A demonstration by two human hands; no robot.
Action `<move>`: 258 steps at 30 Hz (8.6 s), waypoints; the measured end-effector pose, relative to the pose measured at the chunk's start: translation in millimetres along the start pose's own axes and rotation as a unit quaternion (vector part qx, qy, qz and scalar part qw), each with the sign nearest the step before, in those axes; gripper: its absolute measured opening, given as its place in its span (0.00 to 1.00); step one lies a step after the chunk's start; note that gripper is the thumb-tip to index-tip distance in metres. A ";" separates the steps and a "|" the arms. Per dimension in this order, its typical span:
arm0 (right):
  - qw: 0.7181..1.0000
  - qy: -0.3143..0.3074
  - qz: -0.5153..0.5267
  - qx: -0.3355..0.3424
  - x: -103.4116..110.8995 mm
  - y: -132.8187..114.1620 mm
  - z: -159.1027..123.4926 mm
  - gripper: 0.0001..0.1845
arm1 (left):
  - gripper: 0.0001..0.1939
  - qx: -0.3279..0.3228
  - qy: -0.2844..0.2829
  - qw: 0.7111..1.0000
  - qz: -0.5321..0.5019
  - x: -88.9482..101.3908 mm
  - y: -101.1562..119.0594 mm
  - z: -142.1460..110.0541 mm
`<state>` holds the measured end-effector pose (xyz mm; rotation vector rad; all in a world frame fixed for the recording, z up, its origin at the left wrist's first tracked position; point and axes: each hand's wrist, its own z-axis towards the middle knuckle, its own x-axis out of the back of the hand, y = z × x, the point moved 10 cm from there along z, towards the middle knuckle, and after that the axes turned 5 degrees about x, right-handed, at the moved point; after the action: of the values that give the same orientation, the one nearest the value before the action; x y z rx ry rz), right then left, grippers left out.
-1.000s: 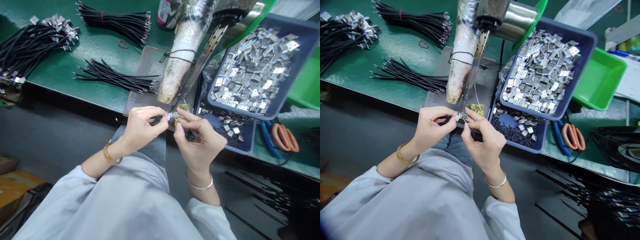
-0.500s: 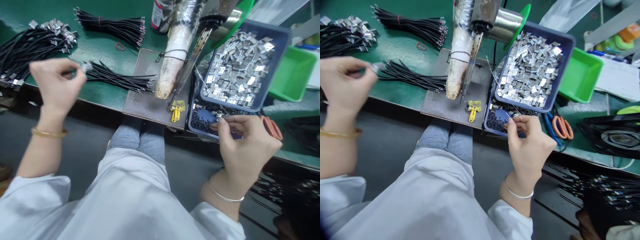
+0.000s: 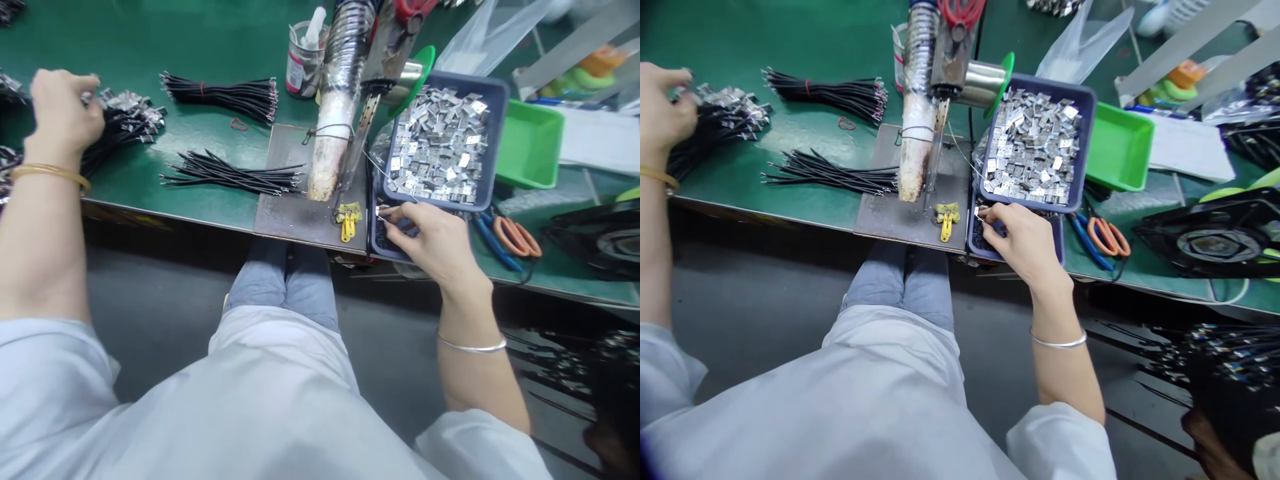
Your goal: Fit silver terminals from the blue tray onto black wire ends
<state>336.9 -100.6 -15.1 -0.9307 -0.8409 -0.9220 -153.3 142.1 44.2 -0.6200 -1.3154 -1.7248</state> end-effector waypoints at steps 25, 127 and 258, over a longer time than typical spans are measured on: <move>0.995 -0.028 -0.086 -0.043 25.6 17.0 -13.6 0.04 | 0.13 -0.383 -0.074 0.916 -0.093 -111.4 150.1 -189.1; 0.939 0.259 0.227 0.015 -2.6 -87.4 -22.7 0.07 | 0.06 0.169 -0.269 0.757 -0.571 -157.5 200.3 -272.4; 0.964 0.216 0.146 0.054 15.3 -99.9 4.6 0.10 | 0.07 -0.050 -0.165 0.896 -0.408 -116.5 225.9 -247.8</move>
<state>250.7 -130.7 28.4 -0.6980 -0.3652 -0.7725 125.7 -70.1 -11.7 -0.4497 -1.9124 -2.4450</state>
